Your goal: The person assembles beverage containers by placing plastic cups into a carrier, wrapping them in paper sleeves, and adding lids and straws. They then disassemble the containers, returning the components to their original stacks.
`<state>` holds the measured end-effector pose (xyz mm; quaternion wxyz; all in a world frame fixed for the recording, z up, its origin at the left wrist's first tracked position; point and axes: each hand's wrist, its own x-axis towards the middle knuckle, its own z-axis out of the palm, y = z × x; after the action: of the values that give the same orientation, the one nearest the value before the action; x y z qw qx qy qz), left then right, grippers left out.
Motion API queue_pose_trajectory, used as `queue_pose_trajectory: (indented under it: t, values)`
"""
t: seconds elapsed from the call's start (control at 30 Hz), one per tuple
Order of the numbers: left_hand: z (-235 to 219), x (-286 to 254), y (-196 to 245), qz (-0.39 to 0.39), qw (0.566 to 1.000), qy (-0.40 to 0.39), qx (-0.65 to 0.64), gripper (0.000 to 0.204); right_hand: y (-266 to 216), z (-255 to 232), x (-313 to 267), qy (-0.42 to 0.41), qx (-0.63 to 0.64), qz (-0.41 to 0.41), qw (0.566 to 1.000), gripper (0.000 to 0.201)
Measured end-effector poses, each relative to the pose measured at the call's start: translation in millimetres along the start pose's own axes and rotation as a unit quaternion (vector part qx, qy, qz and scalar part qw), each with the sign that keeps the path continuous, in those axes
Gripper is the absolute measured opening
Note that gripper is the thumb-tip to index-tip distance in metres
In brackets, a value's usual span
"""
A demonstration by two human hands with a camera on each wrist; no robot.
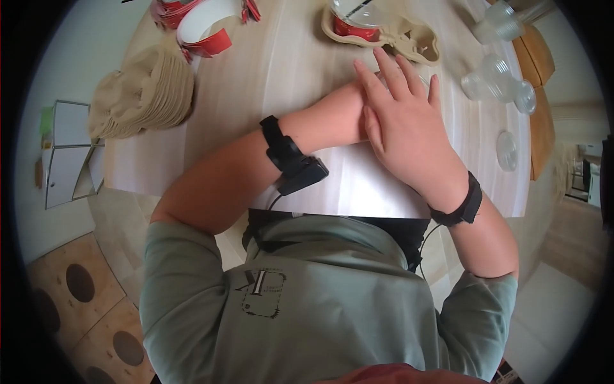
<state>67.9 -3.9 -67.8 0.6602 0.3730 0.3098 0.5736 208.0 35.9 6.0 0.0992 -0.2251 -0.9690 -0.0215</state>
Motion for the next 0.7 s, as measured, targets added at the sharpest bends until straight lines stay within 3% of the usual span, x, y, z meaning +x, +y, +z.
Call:
queue_pose_trajectory:
  t: [0.03,0.1,0.17,0.23,0.37,0.4,0.5,0.6,0.7]
  values:
    - [-0.1,-0.4,1.1,0.027,0.992,-0.015,0.122,0.039,-1.0,-0.3,0.7,-0.006,-0.001,0.002,1.0,0.062]
    - [-9.4,6.5,-8.0,0.039,0.989,-0.024,0.137,0.05,-2.5,-1.2,1.1,-0.02,-0.004,0.008,1.0,0.062]
    - [-13.7,6.5,-6.9,0.071,0.969,-0.034,0.236,0.058,-2.3,1.5,1.2,-0.007,-0.003,0.002,1.0,0.06]
    - [-11.5,2.8,2.8,0.12,0.903,-0.043,0.41,0.063,-0.1,0.5,0.9,-0.003,0.004,-0.005,1.0,0.061]
    - [-20.2,0.3,-6.4,0.194,0.88,-0.007,0.433,0.075,5.3,-7.3,-0.8,-0.004,0.038,-0.014,0.999,0.069]
    - [-21.4,0.1,-4.5,0.166,0.875,0.005,0.455,0.094,5.3,-10.4,-1.4,-0.002,0.048,-0.014,0.999,0.072]
    - [-14.5,-3.3,5.4,0.181,0.914,0.013,0.362,0.107,2.3,-23.0,0.1,0.023,0.022,-0.028,0.999,0.072]
    - [-15.7,2.7,1.6,0.185,0.921,0.014,0.343,0.12,-0.6,-49.3,15.6,0.095,0.072,-0.096,0.988,0.06]
    - [-14.9,6.2,-10.8,0.177,0.907,0.04,0.38,0.121,-4.6,-76.1,46.8,0.089,0.095,-0.123,0.984,0.043]
